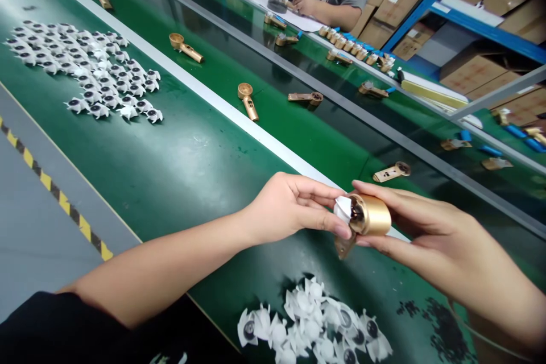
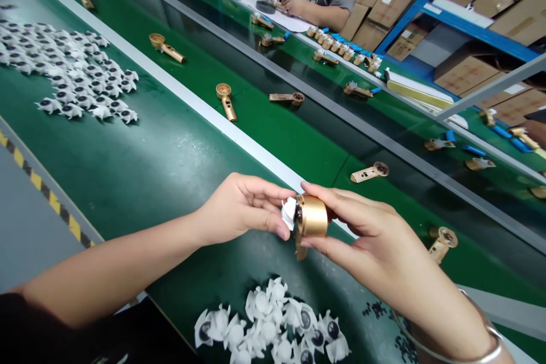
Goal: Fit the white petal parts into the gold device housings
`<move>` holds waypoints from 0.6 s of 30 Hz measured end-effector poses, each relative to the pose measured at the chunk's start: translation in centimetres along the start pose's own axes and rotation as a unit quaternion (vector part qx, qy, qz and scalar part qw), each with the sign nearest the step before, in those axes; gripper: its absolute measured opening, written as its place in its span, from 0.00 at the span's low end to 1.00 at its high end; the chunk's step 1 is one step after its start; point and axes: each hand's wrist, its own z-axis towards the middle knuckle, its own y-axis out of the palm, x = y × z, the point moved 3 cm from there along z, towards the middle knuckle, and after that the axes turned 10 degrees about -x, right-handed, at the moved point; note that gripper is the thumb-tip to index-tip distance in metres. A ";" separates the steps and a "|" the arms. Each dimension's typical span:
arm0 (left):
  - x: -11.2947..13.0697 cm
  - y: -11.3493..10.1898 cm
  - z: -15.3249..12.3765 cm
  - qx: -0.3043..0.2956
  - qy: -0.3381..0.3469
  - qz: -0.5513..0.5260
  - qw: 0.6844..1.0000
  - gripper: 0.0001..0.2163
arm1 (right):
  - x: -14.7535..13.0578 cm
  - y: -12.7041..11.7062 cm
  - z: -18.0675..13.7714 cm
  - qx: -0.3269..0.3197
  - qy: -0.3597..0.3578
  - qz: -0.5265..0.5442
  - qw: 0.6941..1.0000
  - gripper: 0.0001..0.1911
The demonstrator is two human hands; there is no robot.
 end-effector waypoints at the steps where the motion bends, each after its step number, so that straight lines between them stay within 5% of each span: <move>1: 0.0 0.0 0.1 -0.004 0.003 -0.004 1.000 0.17 | 0.1 0.0 0.0 -0.002 0.001 0.001 1.000 0.25; 8: 0.3 0.0 0.0 0.016 -0.006 0.004 1.000 0.17 | 0.4 0.0 0.0 -0.016 0.000 -0.004 1.000 0.25; 18: -0.3 -0.6 -0.1 0.026 -0.001 0.018 0.999 0.17 | -0.7 1.3 -0.4 0.009 -0.039 -0.148 0.988 0.26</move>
